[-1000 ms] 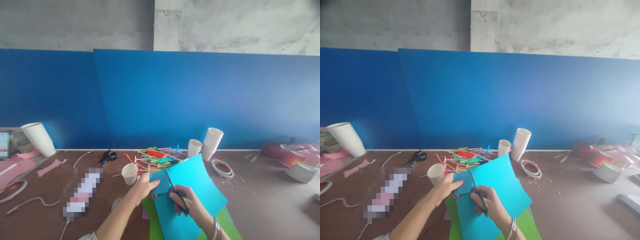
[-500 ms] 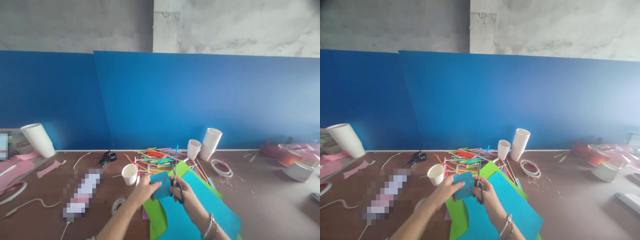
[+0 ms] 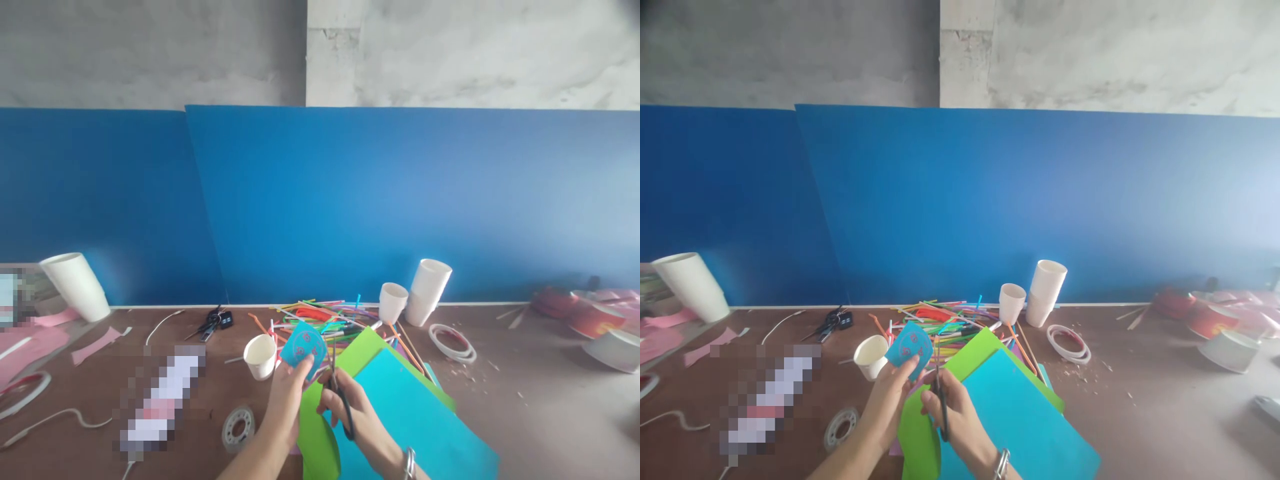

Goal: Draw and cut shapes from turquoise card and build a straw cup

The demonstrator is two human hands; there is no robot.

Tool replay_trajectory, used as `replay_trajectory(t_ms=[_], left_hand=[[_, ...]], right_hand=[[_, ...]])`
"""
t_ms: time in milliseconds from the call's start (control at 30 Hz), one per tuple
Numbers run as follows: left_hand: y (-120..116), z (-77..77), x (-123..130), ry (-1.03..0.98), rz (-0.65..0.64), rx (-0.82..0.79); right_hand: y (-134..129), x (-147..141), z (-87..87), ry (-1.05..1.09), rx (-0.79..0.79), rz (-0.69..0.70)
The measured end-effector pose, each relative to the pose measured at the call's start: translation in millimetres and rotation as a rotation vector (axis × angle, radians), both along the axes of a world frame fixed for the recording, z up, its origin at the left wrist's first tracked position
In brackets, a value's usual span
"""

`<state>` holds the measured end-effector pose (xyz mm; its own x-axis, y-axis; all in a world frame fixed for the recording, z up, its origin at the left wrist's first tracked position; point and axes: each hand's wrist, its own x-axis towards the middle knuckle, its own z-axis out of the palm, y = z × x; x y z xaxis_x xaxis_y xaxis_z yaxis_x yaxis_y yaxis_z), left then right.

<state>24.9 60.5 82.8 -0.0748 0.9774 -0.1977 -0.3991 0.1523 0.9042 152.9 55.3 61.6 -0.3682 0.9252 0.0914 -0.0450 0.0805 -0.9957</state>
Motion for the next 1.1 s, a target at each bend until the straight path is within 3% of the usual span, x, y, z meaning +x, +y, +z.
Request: replay_trajectory(t_ms=[167, 600, 833, 1100], left_hand=[[-6.9, 2.1, 8.8, -0.114, -0.091, 0.015], [-9.8, 6.8, 9.2, -0.101, -0.055, -0.052], [-11.7, 8.9, 8.1, -0.071, -0.094, -0.045], [-11.5, 5.2, 9.2, -0.075, -0.037, -0.097]], right_hand=[[-2.8, -4.0, -4.1, 0.013, 0.009, 0.002], [-6.8, -6.1, 0.0, 0.044, -0.009, -0.091], [-9.0, -4.9, 5.6, 0.045, -0.033, -0.084], [-9.5, -6.9, 8.4, 0.079, -0.031, -0.084]])
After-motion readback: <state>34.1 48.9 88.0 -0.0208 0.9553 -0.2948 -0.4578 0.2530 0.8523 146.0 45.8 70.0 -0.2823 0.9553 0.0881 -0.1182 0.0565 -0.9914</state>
